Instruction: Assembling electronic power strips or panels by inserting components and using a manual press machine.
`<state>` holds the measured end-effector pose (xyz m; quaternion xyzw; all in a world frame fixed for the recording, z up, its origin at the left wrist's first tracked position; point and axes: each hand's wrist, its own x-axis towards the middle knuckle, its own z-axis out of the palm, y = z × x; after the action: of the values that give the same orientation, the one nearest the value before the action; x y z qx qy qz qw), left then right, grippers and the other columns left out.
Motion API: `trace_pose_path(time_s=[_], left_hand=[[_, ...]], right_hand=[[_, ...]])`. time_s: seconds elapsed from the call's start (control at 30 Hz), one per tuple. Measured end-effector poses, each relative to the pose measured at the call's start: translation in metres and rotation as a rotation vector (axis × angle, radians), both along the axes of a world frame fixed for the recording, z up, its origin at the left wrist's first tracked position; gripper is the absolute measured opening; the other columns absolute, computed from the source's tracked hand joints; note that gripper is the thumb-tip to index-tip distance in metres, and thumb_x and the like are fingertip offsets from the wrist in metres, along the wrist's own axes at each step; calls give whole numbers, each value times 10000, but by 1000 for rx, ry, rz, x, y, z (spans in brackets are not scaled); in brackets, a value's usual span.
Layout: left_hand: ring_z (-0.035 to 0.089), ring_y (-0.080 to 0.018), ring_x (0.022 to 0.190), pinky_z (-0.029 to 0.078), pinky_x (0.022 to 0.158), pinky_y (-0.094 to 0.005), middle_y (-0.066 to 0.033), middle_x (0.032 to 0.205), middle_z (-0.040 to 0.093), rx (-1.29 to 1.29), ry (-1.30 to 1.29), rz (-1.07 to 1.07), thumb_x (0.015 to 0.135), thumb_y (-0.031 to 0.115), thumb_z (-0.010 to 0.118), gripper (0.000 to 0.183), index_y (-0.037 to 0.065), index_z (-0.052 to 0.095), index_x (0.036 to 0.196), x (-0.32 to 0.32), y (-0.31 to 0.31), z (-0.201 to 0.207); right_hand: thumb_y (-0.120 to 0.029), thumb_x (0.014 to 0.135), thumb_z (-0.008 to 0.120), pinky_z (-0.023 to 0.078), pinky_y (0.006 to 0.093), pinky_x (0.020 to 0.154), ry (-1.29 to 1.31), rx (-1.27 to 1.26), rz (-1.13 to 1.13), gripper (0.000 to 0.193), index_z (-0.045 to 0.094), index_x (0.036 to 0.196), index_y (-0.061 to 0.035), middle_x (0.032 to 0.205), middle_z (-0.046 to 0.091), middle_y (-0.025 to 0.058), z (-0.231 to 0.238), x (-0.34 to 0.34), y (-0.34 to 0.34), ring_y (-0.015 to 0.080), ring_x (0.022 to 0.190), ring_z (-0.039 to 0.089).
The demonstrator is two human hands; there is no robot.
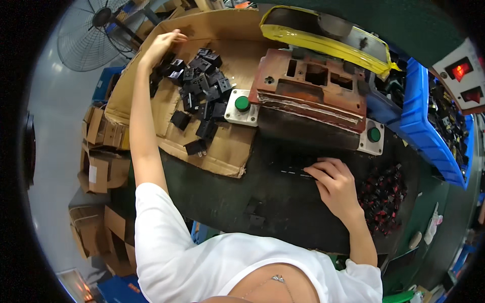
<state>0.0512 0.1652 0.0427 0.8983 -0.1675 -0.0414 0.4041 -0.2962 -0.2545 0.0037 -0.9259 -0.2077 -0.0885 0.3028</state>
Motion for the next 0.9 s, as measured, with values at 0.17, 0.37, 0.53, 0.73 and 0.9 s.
trace_pose_path(time_s=[0.17,0.37,0.53,0.73,0.9], left_hand=[[642,-182,783,467,737,-295,-90,806,686,-14,-394,699,870,341,526,357,19,679,898,-8,116,-32],[581,-327,915,434,815,-471,-133,899,647,250,-530,1142,859,370,490,349,66,645,930,-84,41,-60],[516,-323,1059,368,924,-496,-129,1179,526,378,-626,960,852,439,514,430,74,624,1050,-90,61,-99],[611,-215,848,471,784,-303,-128,885,660,-693,-111,658,919,330,485,401,-45,611,986,-81,57,-67],[594,-208,934,444,846,-285,-130,975,643,-865,-280,737,948,271,429,359,-40,577,1050,-62,64,-83]], right_hand=[[100,592,577,476,377,766,-4,35,44,335,645,891,-37,880,603,87,4,3,3,288,907,560],[104,610,571,475,373,771,-29,27,16,321,642,893,-30,877,599,95,1,1,0,293,908,559],[94,625,575,473,373,774,-44,45,49,299,639,890,-31,885,600,95,4,-1,5,292,908,559],[81,630,589,474,373,772,-68,22,36,289,639,888,-38,892,599,89,1,-2,1,292,904,560],[82,625,596,476,372,772,-60,15,25,297,643,887,-49,885,597,86,0,-3,1,287,904,560]])
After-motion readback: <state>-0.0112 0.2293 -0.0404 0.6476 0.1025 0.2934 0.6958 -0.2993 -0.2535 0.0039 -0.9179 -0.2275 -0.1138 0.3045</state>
